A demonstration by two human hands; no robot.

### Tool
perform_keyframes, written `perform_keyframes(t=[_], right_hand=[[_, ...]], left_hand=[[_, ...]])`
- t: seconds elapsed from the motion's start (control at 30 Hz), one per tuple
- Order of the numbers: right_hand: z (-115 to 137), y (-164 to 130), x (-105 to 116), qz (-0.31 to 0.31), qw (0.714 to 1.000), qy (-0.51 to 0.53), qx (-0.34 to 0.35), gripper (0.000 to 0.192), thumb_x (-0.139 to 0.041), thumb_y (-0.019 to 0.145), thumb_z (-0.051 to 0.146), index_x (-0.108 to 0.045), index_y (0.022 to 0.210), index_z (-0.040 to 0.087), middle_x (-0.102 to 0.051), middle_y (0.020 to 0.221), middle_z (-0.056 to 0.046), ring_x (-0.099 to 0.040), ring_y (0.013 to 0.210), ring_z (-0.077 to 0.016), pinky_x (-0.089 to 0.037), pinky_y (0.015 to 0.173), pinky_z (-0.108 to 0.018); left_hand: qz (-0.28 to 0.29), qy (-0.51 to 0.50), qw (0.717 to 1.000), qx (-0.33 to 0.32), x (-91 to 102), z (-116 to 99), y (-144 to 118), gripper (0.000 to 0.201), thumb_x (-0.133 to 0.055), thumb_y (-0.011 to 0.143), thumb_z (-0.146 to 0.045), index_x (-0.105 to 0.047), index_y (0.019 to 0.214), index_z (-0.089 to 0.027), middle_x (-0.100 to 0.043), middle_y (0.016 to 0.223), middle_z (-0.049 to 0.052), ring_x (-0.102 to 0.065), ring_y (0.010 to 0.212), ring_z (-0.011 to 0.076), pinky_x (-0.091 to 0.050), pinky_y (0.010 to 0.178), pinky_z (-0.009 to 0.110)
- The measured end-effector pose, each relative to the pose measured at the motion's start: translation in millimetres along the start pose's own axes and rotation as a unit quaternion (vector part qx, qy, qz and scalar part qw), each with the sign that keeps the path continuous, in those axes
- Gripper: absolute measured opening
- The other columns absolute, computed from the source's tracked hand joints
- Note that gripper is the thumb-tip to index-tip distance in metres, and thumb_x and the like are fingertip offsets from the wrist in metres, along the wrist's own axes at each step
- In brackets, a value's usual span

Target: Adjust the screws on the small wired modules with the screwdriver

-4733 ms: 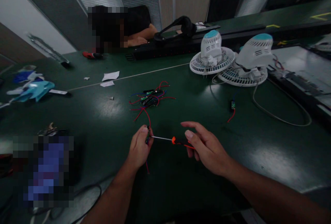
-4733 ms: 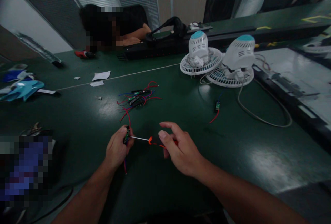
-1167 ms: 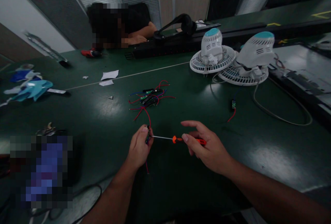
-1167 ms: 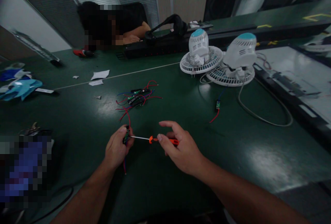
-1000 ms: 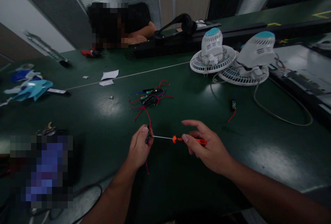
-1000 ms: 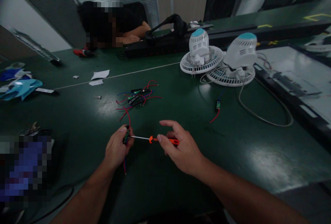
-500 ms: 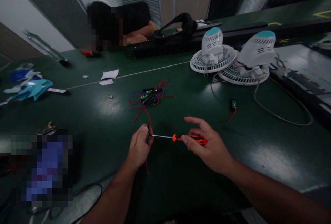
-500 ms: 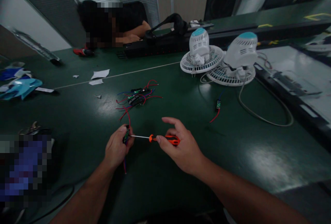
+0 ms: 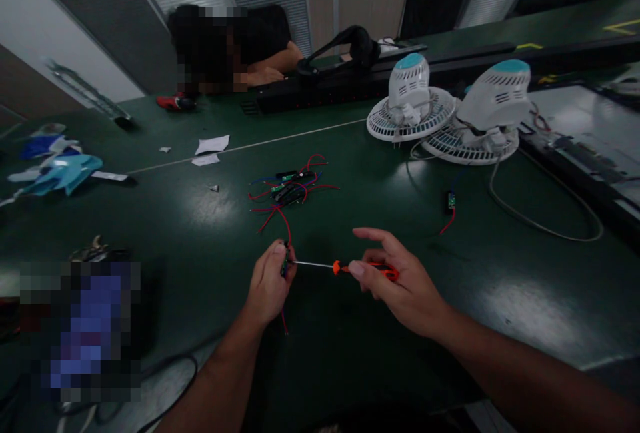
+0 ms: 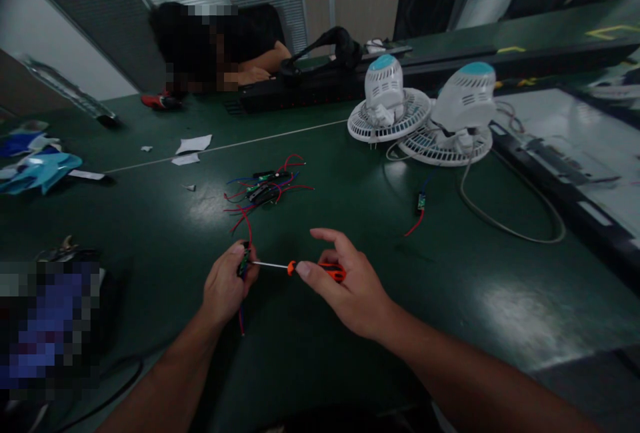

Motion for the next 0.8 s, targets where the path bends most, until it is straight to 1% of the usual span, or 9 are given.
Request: perform_keyframes(t=[0.1, 0.2, 0.27, 0.37, 0.47, 0.53, 0.67, 0.8], right_hand=[[-0.1, -1.2, 0.4, -0.002, 1.000, 0.020, 0.004, 0.045, -0.040, 0.095, 0.045, -0.043, 0.130, 0.016, -0.057, 0.067, 0.001, -0.056, 0.056, -0.0123, -0.044, 0.048, -0.024], [-0.3, -1.3, 1.4, -0.009, 1.000, -0.008, -0.013, 0.047, -0.032, 0.098, 0.046, -0.042, 0.132, 0.016, -0.056, 0.060, 0.003, -0.055, 0.048, -0.0112, -0.042, 0.044, -0.023], [0.5, -0.9, 1.3, -0.001, 0.999, -0.034, -0.021, 0.045, -0.033, 0.098, 0.045, -0.043, 0.132, 0.016, -0.055, 0.056, 0.005, -0.053, 0.045, -0.0104, -0.040, 0.042, -0.022], [2.9, 0.0, 0.3, 0.013, 0.999, -0.052, -0.011, 0.040, -0.037, 0.098, 0.039, -0.044, 0.129, 0.015, -0.052, 0.053, 0.006, -0.050, 0.044, -0.0095, -0.039, 0.043, -0.022], [3.6, 0.4, 0.0, 0.014, 0.999, -0.048, 0.009, 0.038, -0.042, 0.096, 0.033, -0.043, 0.129, 0.015, -0.053, 0.055, 0.006, -0.049, 0.046, -0.0094, -0.039, 0.044, -0.023], [2.7, 0.4, 0.3, 0.006, 0.999, -0.046, 0.016, 0.039, -0.045, 0.095, 0.032, -0.042, 0.130, 0.016, -0.055, 0.058, 0.005, -0.050, 0.047, -0.0096, -0.039, 0.044, -0.023], [0.5, 0.1, 1.0, -0.005, 0.999, -0.044, 0.014, 0.040, -0.049, 0.093, 0.033, -0.041, 0.129, 0.018, -0.055, 0.060, 0.005, -0.049, 0.047, -0.0100, -0.039, 0.045, -0.024], [1.5, 0.6, 2.0, -0.013, 0.999, -0.048, 0.013, 0.042, -0.051, 0.091, 0.034, -0.041, 0.128, 0.018, -0.054, 0.061, 0.005, -0.048, 0.048, -0.0106, -0.038, 0.045, -0.025]], left_hand=[[-0.001, 0.002, 1.000, 0.004, -1.0, -3.2, -1.2, 0.027, -0.053, 0.076, -0.043, -0.053, 0.063, -0.019, -0.046, 0.048, -0.003, -0.039, 0.042, 0.0091, -0.028, 0.037, 0.019], [0.009, 0.007, 1.000, 0.000, -1.7, -6.1, -2.0, 0.026, -0.051, 0.077, -0.042, -0.052, 0.063, -0.019, -0.045, 0.048, -0.003, -0.037, 0.042, 0.0090, -0.027, 0.037, 0.019], [0.008, 0.010, 1.000, 0.000, -1.0, -6.3, -1.8, 0.026, -0.050, 0.078, -0.041, -0.052, 0.064, -0.019, -0.046, 0.049, -0.003, -0.037, 0.042, 0.0089, -0.028, 0.037, 0.019], [0.005, 0.013, 1.000, 0.006, 0.2, -3.2, -0.5, 0.026, -0.050, 0.078, -0.041, -0.052, 0.066, -0.018, -0.048, 0.052, -0.003, -0.039, 0.043, 0.0087, -0.029, 0.037, 0.019], [0.006, 0.009, 1.000, 0.004, 0.7, 0.9, 1.1, 0.028, -0.052, 0.077, -0.043, -0.053, 0.065, -0.018, -0.050, 0.057, -0.002, -0.044, 0.047, 0.0090, -0.032, 0.039, 0.018], [-0.001, 0.004, 1.000, 0.004, 1.2, 2.7, 1.7, 0.029, -0.053, 0.077, -0.044, -0.053, 0.065, -0.018, -0.051, 0.058, -0.001, -0.045, 0.048, 0.0092, -0.032, 0.039, 0.018], [0.004, 0.001, 1.000, 0.012, 0.0, 1.4, 0.9, 0.028, -0.052, 0.077, -0.044, -0.053, 0.065, -0.018, -0.048, 0.052, -0.003, -0.040, 0.043, 0.0085, -0.028, 0.036, 0.019], [0.009, 0.000, 1.000, 0.009, -1.1, -3.0, -0.7, 0.028, -0.052, 0.077, -0.042, -0.053, 0.063, -0.019, -0.046, 0.048, -0.003, -0.038, 0.041, 0.0085, -0.027, 0.036, 0.019]])
Point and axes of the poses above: each hand's wrist, its own y-axis towards the middle knuckle, its own x-axis out of the back of the hand, z = x × y, the point moved 4 cm from there along y, towards the middle knuckle
